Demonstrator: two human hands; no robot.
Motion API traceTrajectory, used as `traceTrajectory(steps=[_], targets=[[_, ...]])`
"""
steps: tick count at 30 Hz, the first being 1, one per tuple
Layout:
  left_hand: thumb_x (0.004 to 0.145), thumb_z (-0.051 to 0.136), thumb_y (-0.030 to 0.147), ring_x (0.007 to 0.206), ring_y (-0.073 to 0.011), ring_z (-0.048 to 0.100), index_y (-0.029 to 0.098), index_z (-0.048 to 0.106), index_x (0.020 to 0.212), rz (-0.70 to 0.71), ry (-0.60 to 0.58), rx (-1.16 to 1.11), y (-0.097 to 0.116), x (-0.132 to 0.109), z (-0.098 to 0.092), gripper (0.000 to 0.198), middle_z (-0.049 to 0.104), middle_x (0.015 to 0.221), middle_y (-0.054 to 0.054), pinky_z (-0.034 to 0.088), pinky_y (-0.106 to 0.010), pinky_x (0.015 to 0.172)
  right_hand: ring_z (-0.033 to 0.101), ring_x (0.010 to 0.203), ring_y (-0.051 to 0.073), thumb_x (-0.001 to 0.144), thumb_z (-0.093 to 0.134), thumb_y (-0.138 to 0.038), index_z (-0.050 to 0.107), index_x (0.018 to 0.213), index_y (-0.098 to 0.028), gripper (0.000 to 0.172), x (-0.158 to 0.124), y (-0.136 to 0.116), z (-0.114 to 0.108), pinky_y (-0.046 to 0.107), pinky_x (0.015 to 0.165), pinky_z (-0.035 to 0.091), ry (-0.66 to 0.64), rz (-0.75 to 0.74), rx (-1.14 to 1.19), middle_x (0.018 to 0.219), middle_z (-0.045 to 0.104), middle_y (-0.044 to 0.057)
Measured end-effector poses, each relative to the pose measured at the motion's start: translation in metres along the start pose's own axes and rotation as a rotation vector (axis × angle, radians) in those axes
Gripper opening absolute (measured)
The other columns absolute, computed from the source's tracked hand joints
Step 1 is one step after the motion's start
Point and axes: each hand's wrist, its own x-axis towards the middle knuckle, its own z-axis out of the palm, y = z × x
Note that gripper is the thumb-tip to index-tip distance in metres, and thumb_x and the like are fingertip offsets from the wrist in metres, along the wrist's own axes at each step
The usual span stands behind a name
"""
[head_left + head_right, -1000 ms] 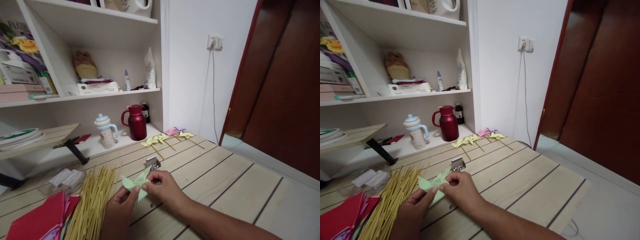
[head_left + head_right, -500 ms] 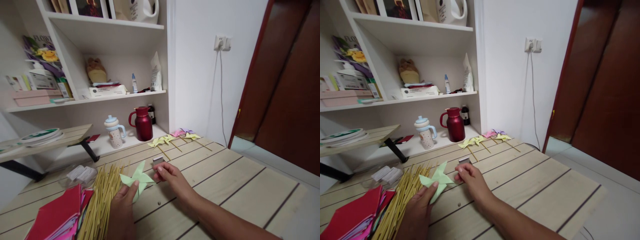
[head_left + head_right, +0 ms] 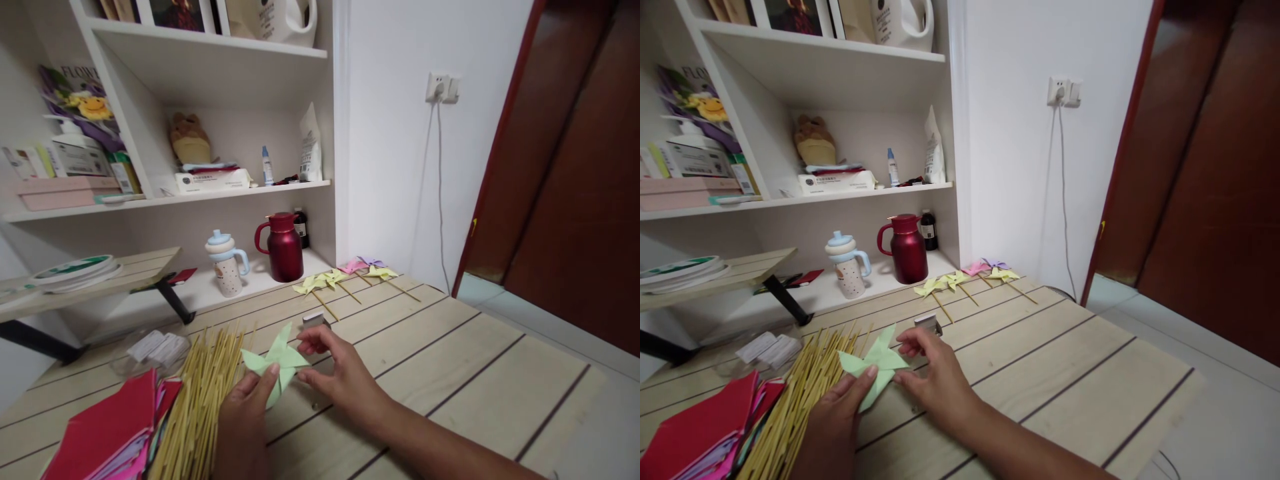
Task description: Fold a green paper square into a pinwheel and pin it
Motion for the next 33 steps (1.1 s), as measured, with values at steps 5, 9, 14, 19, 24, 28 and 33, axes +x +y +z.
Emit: traceTrajectory(steps=[5, 9, 14, 19, 24, 28, 33], targets=[[0.054, 0.082, 0.037, 0.062, -0.0254, 0.069, 0.017, 0.075, 0.068, -0.073, -0.041, -0.011, 0.005, -0.003, 0.004, 0.026, 0.073, 0.06, -0.006, 0.053, -0.032, 0.06, 0.06, 0.085, 0.019, 0.07, 0.069, -0.004, 0.062, 0.093, -0.022, 0.03, -0.001, -0.003, -0.001, 0.032, 0.08, 0.045, -0.002, -0.068, -0.186, 0.091, 0.068, 0.001], [0.061, 0.078, 0.042, 0.065, -0.024, 0.068, 0.015, 0.077, 0.074, -0.045, -0.153, 0.024, -0.006, 0.003, 0.001, 0.029, 0.075, 0.067, -0.007, 0.053, -0.03, 0.06, 0.06, 0.076, 0.017, 0.078, 0.062, -0.009, 0.062, 0.094, -0.022, 0.02, -0.001, -0.003, -0.001, 0.028, 0.07, 0.045, 0.041, 0.028, -0.073, 0.082, 0.066, 0.0], [0.067, 0.072, 0.047, 0.071, -0.0258, 0.069, 0.018, 0.077, 0.077, -0.007, -0.222, 0.061, -0.011, 0.006, -0.001, 0.031, 0.075, 0.072, -0.008, 0.054, -0.032, 0.065, 0.057, 0.068, 0.015, 0.083, 0.061, -0.018, 0.06, 0.095, -0.021, 0.012, -0.004, -0.003, 0.001, 0.024, 0.06, 0.042, 0.026, 0.124, 0.052, 0.075, 0.062, -0.001], [0.065, 0.072, 0.046, 0.075, -0.0272, 0.07, 0.018, 0.077, 0.072, 0.036, -0.158, 0.13, -0.004, 0.002, 0.001, 0.03, 0.076, 0.076, -0.011, 0.054, -0.031, 0.068, 0.055, 0.072, 0.015, 0.082, 0.063, -0.021, 0.059, 0.096, -0.021, 0.015, -0.004, -0.007, 0.001, 0.025, 0.064, 0.043, 0.014, 0.158, 0.158, 0.076, 0.059, -0.002], [0.06, 0.074, 0.042, 0.086, -0.0301, 0.07, 0.017, 0.078, 0.073, 0.07, -0.068, 0.175, -0.001, 0.002, 0.002, 0.028, 0.077, 0.085, -0.012, 0.055, -0.033, 0.074, 0.052, 0.069, 0.015, 0.079, 0.064, -0.02, 0.058, 0.095, -0.021, 0.017, -0.002, -0.004, 0.003, 0.025, 0.063, 0.043, 0.001, 0.191, 0.26, 0.072, 0.055, -0.003], [0.054, 0.074, 0.042, 0.083, -0.0336, 0.069, 0.019, 0.076, 0.061, 0.038, 0.019, 0.144, 0.009, -0.005, 0.006, 0.023, 0.076, 0.075, -0.012, 0.056, -0.036, 0.066, 0.056, 0.081, 0.018, 0.077, 0.061, -0.012, 0.055, 0.1, -0.024, 0.026, -0.001, 0.001, 0.001, 0.029, 0.072, 0.047, 0.06, 0.128, 0.139, 0.087, 0.058, 0.001], [0.055, 0.075, 0.035, 0.066, -0.0296, 0.068, 0.022, 0.075, 0.056, 0.059, 0.097, 0.141, 0.012, -0.008, 0.007, 0.014, 0.074, 0.064, -0.009, 0.054, -0.036, 0.06, 0.047, 0.116, 0.025, 0.072, 0.061, -0.003, 0.061, 0.079, -0.023, 0.022, -0.001, 0.0, -0.004, 0.04, 0.099, 0.039, 0.198, -0.136, -0.218, 0.115, 0.05, 0.006]])
